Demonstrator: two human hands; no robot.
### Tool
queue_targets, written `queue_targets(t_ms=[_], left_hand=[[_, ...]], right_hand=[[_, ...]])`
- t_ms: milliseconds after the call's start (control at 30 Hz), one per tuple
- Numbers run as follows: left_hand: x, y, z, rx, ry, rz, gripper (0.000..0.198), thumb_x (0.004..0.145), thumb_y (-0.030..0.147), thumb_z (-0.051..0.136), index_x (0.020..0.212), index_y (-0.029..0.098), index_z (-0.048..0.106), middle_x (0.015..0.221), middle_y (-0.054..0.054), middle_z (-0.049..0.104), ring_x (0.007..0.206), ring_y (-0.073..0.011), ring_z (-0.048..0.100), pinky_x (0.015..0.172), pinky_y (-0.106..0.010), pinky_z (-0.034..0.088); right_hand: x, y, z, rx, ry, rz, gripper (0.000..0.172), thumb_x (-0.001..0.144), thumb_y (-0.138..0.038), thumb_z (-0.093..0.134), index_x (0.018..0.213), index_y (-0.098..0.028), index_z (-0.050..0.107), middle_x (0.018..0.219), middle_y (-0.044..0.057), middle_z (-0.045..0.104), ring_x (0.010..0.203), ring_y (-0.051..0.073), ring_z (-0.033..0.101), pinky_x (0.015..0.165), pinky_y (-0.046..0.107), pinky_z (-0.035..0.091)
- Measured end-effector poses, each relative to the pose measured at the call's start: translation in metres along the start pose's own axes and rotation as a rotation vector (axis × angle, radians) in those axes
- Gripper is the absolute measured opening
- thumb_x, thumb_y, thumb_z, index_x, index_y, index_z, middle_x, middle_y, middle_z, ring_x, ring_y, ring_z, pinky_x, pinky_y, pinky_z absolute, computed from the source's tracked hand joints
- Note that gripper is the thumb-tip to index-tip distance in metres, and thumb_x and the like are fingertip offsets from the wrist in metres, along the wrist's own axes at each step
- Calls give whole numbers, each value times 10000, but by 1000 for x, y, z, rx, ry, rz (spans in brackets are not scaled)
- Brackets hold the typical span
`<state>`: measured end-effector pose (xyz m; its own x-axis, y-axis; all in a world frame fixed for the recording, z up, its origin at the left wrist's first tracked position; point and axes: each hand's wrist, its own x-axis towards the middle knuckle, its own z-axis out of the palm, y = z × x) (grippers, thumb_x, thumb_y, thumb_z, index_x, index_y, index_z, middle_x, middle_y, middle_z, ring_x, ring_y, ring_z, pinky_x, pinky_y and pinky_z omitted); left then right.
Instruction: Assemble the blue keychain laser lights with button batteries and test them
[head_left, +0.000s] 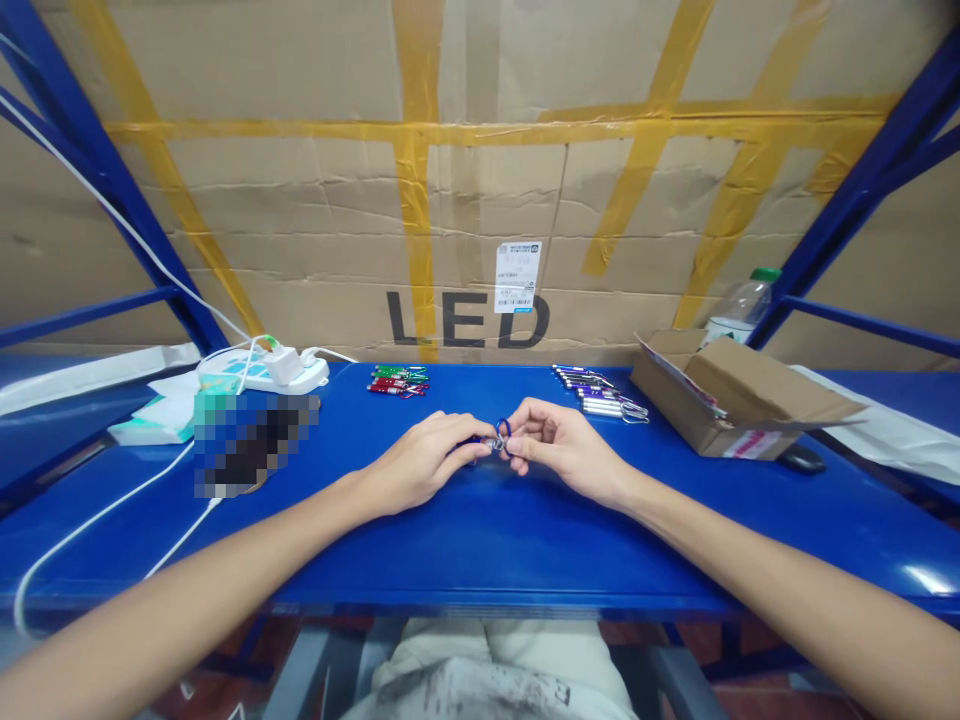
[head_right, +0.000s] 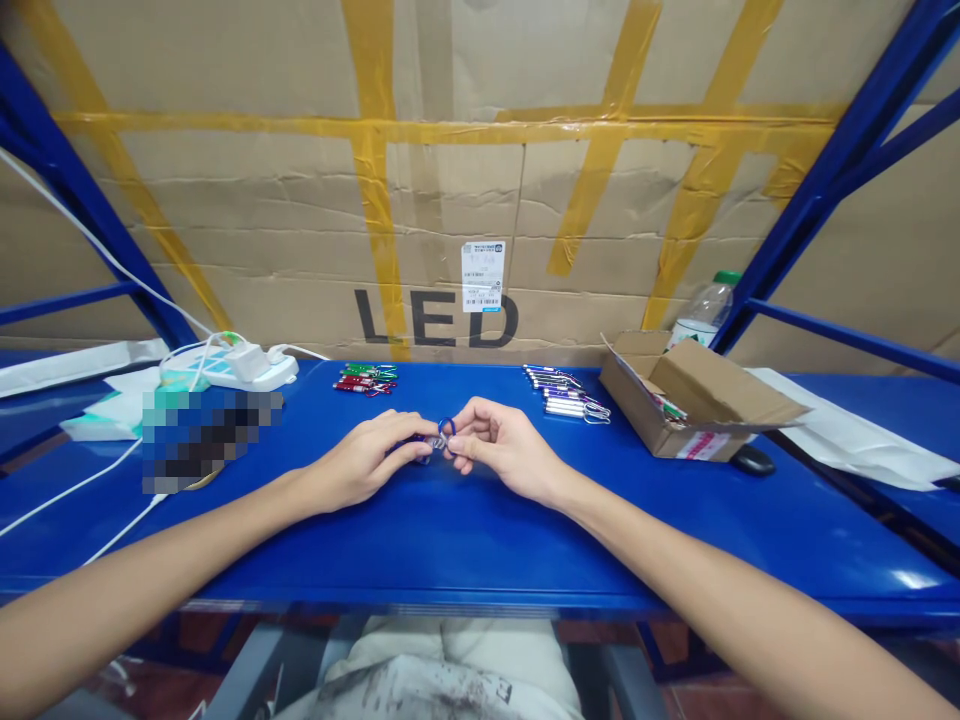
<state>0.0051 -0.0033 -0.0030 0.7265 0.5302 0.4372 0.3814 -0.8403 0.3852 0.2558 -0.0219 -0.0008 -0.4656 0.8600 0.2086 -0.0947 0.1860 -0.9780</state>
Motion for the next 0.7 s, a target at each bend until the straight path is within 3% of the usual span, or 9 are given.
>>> queue_targets(t_ms=[133,700], left_hand=[[1,0,1,6,-3,54,318,1166,376,421,1179,206,689,1063,-58,732,987,-194,670,892,-305,458],[2,3,-3,-122,-12,52,340,1159,382,425,1165,199,711,1070,-76,731,985,-196,675,938,-291,503]], right_hand=[[-1,0,1,20,-11,34,384,839,-432,933,939,-176,666,806,14,763,670,126,690,661,267,564],[-3,-4,3,58,-36,42,397,828,-447,941,920,-190,653,849,32,787,680,137,705,643,281,584]])
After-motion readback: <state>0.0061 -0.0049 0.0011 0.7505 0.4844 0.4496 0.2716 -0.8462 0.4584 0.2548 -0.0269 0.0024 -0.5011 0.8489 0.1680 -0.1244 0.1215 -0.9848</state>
